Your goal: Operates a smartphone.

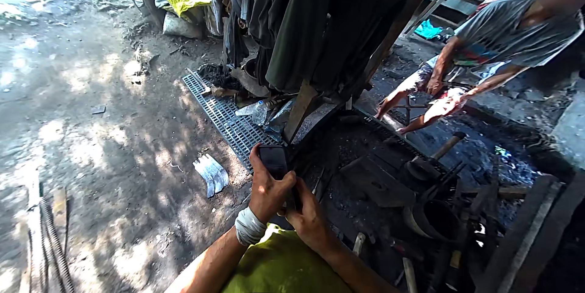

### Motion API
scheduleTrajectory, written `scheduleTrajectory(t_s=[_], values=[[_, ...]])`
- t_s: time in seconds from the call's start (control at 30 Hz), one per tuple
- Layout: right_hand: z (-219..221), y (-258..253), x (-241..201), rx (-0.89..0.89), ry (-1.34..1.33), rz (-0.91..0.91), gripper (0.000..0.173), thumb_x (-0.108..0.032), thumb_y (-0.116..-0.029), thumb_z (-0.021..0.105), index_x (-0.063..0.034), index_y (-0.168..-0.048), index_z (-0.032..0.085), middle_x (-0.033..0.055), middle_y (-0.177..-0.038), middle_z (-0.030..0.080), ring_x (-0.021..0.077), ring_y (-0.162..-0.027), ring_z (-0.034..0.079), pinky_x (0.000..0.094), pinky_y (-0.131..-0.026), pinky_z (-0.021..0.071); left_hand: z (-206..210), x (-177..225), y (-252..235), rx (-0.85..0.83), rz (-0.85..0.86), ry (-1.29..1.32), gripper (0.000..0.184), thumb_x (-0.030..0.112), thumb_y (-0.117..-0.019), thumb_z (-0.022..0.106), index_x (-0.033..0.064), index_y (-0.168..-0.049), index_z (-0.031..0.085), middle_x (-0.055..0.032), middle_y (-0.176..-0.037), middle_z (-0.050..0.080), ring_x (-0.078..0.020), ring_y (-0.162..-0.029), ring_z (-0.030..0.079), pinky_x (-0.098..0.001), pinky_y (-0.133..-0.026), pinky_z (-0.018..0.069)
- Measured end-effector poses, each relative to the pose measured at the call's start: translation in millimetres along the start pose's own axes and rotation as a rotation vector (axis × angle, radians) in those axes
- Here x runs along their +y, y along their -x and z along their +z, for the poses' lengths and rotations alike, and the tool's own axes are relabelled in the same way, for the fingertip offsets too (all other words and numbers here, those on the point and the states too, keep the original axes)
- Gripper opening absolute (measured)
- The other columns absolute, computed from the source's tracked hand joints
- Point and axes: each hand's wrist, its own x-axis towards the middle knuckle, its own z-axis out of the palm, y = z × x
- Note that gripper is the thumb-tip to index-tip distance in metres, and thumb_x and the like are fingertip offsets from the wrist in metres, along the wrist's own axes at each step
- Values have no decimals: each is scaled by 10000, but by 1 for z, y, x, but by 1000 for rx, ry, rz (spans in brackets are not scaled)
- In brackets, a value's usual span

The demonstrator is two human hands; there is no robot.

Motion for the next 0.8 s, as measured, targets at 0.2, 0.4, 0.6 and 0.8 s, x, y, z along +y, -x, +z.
scheduleTrajectory(t_s=[0.2, 0.4, 0.6, 0.8], values=[[-2, 0, 0, -18, -25, 9, 710, 30, -767, 689, -4, -1442, 469, 71, -1277, 654, 112, -1089, 686, 303, -882, 628, 2, 1, 1, 7, -13, -5, 1086, 197, -709, 855, -8, -1555, 205, -206, -1403, 524, -159, -1188, 633, -310, -971, 569], [-4, 0, 1, -34, -21, 24, 707, 32, -751, 675, -7, -1429, 481, 75, -1261, 660, 121, -1072, 697, 323, -870, 638, 2, -5, 4, 17, 7, -26, 1097, 207, -717, 849, -32, -1557, 186, -215, -1398, 529, -163, -1199, 625, -315, -989, 559], [-9, -1, 7, -23, -80, 25, 699, 23, -752, 669, -6, -1424, 480, 83, -1261, 660, 144, -1076, 699, 343, -853, 646, 7, -5, 2, 11, -1, -21, 1118, 242, -713, 878, -25, -1556, 193, -211, -1386, 536, -166, -1177, 638, -320, -968, 575], [-24, -8, 3, 19, -401, 156, 531, -22, -882, 604, 5, -1399, 483, 171, -1193, 682, 313, -957, 734, 464, -688, 667, -3, 5, -5, -182, -62, 334, 666, 238, -1035, 613, -22, -1550, 280, -197, -1214, 689, -265, -1043, 730, -437, -896, 636]])
